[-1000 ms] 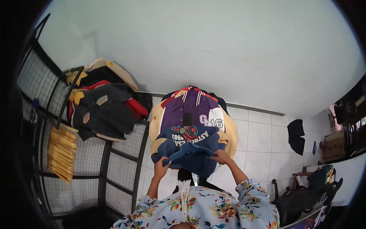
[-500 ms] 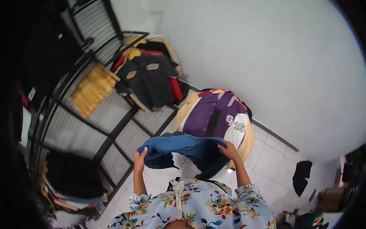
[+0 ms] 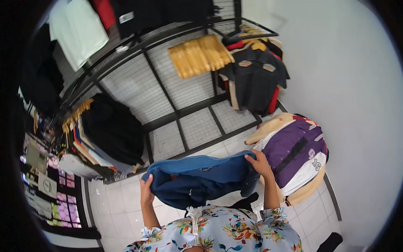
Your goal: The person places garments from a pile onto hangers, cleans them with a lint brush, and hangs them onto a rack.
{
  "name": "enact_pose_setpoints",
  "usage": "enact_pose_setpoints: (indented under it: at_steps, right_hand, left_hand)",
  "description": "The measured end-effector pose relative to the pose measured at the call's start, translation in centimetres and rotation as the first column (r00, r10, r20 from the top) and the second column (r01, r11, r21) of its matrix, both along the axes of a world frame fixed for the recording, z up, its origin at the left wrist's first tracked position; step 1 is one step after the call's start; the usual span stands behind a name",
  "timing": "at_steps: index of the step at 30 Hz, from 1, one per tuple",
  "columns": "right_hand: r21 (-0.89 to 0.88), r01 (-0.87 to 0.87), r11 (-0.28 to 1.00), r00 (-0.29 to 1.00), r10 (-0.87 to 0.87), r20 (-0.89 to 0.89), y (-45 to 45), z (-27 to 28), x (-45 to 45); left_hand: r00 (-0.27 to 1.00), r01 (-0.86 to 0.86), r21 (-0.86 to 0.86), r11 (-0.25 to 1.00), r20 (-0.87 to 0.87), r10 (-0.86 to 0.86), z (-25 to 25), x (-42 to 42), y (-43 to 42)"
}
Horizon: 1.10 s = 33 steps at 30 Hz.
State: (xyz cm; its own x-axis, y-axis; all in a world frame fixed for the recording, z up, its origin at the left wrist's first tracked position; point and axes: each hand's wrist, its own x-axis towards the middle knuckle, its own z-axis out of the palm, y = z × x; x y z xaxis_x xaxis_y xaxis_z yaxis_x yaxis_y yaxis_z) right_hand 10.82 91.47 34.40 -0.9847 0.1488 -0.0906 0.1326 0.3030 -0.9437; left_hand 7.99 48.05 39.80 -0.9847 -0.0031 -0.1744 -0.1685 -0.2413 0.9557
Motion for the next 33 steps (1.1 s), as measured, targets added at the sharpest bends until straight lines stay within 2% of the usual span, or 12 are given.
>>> enact_pose_setpoints:
  at_steps: [5,8,13,15,21,24,25,27,28,29,31,33]
  right_hand:
    - [0.048,-0.118,0.992,0.987,0.122,-0.107,-8.0,3.1,-4.0]
    - [-0.029,-0.174,0.984,0.964,0.164,-0.211,-10.1,4.7,-6.9]
    - [0.009,-0.204,0.979,0.943,0.199,-0.266,-11.9,12.3,-11.9]
    - [0.069,-0.233,0.970,0.949,0.242,-0.201,-12.0,14.6,-14.4]
    - [0.174,-0.371,0.912,0.875,0.406,-0.264,-12.3,16.8,-24.5]
    - [0.389,-0.689,0.611,0.611,0.779,-0.141,-12.6,16.3,-30.8]
    - [0.395,-0.683,0.614,0.614,0.776,-0.145,-12.8,15.8,-33.3]
    - [0.240,-0.859,0.453,0.491,0.861,0.132,-13.5,14.5,-38.7]
    - [0.185,-0.819,0.544,0.570,0.807,0.152,-14.3,14.6,-40.8]
    - [0.130,-0.768,0.627,0.640,0.747,0.178,-14.8,14.6,-43.0]
    - [0.485,-0.449,0.751,0.788,0.588,-0.182,-14.6,10.0,-50.6]
    - [0.629,-0.003,0.777,0.890,0.288,-0.352,-16.2,9.7,-54.4]
  left_hand:
    - [0.996,-0.079,0.120,0.990,-0.036,0.084,2.4,1.2,-8.3]
    - [0.971,-0.195,0.105,0.975,-0.121,0.207,5.4,-0.5,-10.6]
    - [0.924,-0.242,0.256,0.936,-0.233,0.303,8.8,-3.9,-14.4]
    - [0.909,-0.189,0.309,0.932,-0.305,0.286,10.5,-5.2,-14.9]
    - [0.829,-0.267,0.385,0.884,-0.375,0.414,13.4,-10.4,-15.9]
    - [0.752,-0.366,0.419,0.831,-0.393,0.529,15.1,-12.8,-14.3]
    - [0.752,-0.358,0.423,0.832,-0.398,0.526,15.6,-13.6,-13.6]
    - [0.828,-0.177,0.300,0.937,-0.469,0.307,16.4,-14.9,-11.9]
    - [0.851,-0.084,0.231,0.969,-0.489,0.191,16.5,-15.7,-11.1]
    - [0.855,-0.085,0.232,0.969,-0.482,0.191,16.1,-16.8,-10.5]
    - [0.924,-0.139,0.087,0.986,-0.347,0.161,15.2,-19.0,-9.5]
    - [0.965,-0.068,0.026,0.997,-0.252,0.072,15.3,-22.2,-8.8]
